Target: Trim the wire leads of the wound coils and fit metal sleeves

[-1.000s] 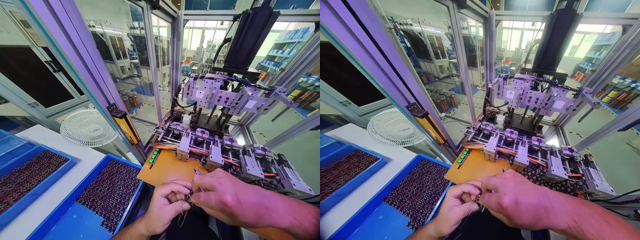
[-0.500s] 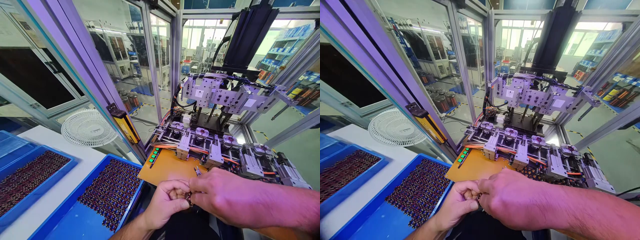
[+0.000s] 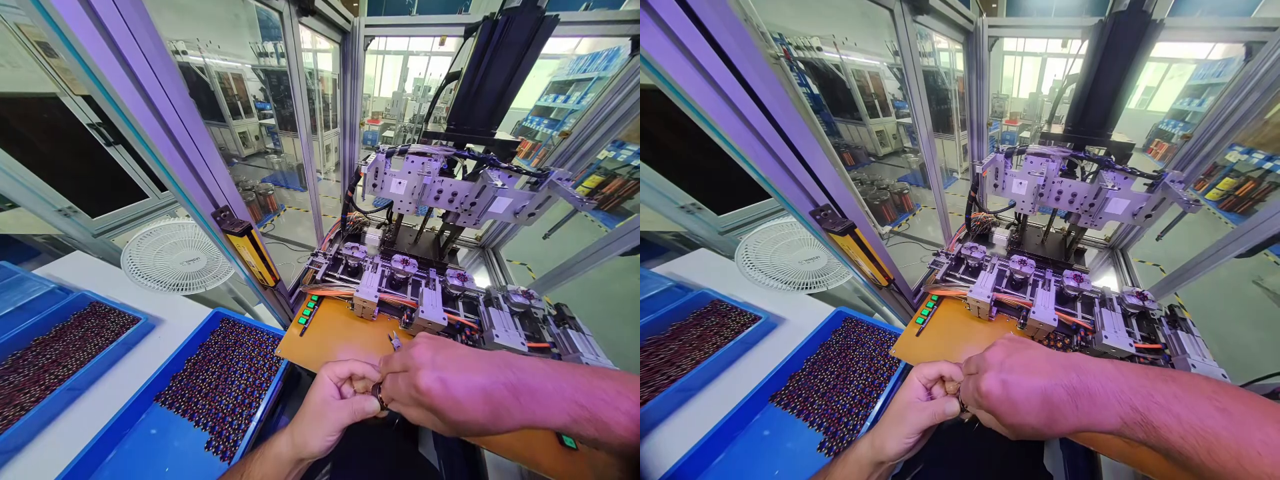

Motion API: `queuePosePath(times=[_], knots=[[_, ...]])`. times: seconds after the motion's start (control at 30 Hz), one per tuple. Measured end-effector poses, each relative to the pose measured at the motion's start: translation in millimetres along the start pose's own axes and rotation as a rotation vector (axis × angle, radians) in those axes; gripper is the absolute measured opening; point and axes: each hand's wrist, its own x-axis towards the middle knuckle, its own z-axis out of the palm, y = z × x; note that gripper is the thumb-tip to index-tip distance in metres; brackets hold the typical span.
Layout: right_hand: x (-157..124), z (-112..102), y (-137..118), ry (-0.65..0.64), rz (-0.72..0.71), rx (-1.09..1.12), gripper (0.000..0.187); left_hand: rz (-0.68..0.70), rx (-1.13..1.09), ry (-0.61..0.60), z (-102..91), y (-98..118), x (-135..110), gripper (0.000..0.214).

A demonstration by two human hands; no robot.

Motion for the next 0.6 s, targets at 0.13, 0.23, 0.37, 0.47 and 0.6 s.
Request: queuePosePath(times=[0.13, 0.23, 0.37, 0.47, 0.6], knots=[[-1, 11, 1, 0.049, -0.012, 0.022, 0.015, -0.055, -0.030, 0.006, -2.1, -5, 0, 0.032], [-2, 19, 1, 0.115, -0.013, 0.024, 0.015, -0.085, -0.052, 0.010, -3.2, -7, 0, 0.034], [-5, 26, 0, 0.198, -0.032, 0.022, 0.017, -0.092, -0.076, -0.019, -4.5, -8, 1, 0.035], [-7, 31, 1, 0.226, -0.015, 0.045, 0.016, -0.091, -0.087, -0.049, -4.0, -7, 2, 0.037], [-10, 37, 2, 0.251, 0.022, 0.065, 0.014, -0.092, -0.093, -0.062, -0.3, -3, 4, 0.038]])
